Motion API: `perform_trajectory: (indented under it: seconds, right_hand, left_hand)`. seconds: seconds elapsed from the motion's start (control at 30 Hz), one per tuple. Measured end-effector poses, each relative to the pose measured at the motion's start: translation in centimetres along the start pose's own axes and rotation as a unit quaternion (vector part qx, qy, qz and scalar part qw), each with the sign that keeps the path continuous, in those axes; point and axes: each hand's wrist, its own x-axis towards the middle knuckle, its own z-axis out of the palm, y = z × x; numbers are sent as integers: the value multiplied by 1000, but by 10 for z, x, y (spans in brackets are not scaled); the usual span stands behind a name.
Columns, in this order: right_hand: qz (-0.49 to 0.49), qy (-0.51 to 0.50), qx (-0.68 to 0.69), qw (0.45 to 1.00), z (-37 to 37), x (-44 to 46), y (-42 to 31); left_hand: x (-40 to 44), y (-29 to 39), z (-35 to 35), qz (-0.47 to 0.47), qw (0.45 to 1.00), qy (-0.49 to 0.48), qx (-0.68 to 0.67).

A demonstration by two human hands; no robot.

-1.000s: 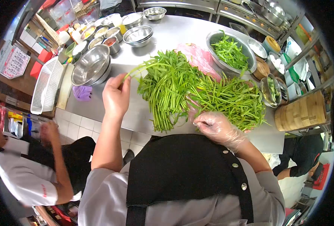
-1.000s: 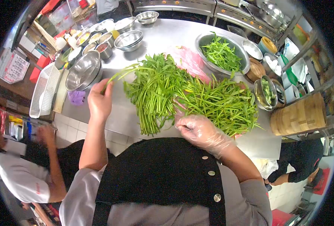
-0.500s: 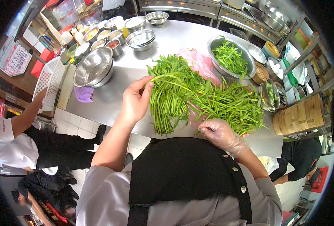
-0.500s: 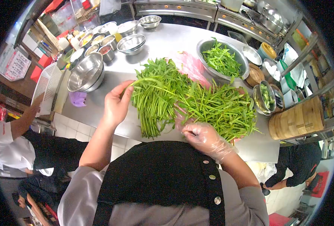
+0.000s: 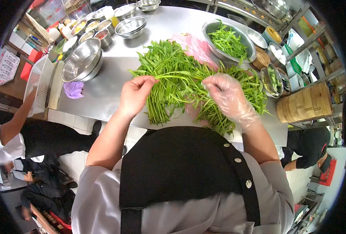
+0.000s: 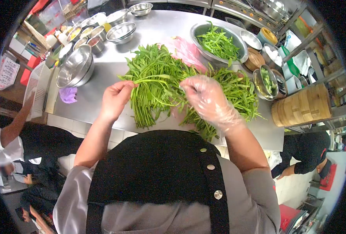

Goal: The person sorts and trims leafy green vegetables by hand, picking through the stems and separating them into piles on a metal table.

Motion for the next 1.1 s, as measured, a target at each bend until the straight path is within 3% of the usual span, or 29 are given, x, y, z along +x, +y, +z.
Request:
perform_trajectory:
  seconds: [0.1, 0.23, 0.33, 0.37, 0.47, 0.5, 0.6, 0.67, 0.73, 0.83, 0.87, 0.93, 1.03, 1.1]
  right_hand:
    - [1, 0, -15, 1000, -1, 13, 10]
    - [131, -110, 86, 982, 10, 16, 11]
    - [178, -150, 122, 965, 22, 14, 16]
    - [174, -100, 125, 972, 29, 11, 12]
    - [194, -95, 135, 967, 33, 11, 14]
    - [155, -79, 127, 977, 29, 10, 16]
    - [142, -109, 62, 982, -30, 8, 2]
    - [250, -72, 70, 963, -72, -11, 13]
    - [279, 22, -26, 960, -107, -30, 48]
    - [177, 72, -356, 915, -128, -34, 42]
    - [194, 78, -292, 933, -125, -36, 40]
    - [224, 92, -160, 957, -111, -35, 31]
    - [150, 46, -169, 973, -92, -37, 25]
    - [133, 41, -154, 978, -85, -36, 19]
  left_hand:
    - [-1, -1, 0, -3, 1000, 2, 7]
    - [-2, 1, 1, -15, 1000, -8, 1]
    - [-4, 3, 2, -18, 999, -26, 2]
    - [-4, 5, 3, -19, 999, -41, 6]
    - [-8, 19, 12, -22, 994, -102, -15]
    - [-8, 24, 15, -21, 992, -122, -29]
    - [-3, 30, 12, 47, 996, -67, -20]
    - [3, 23, 0, 63, 996, -23, 62]
    - [7, 8, -9, 84, 977, 21, 193]
    - [6, -15, 7, 211, 918, -27, 334]
    - [8, -26, 18, 268, 884, -47, 381]
    - [13, -44, 38, 275, 859, -101, 420]
    - [21, -50, 49, 251, 814, -157, 499]
    - [24, -44, 48, 282, 815, -132, 489]
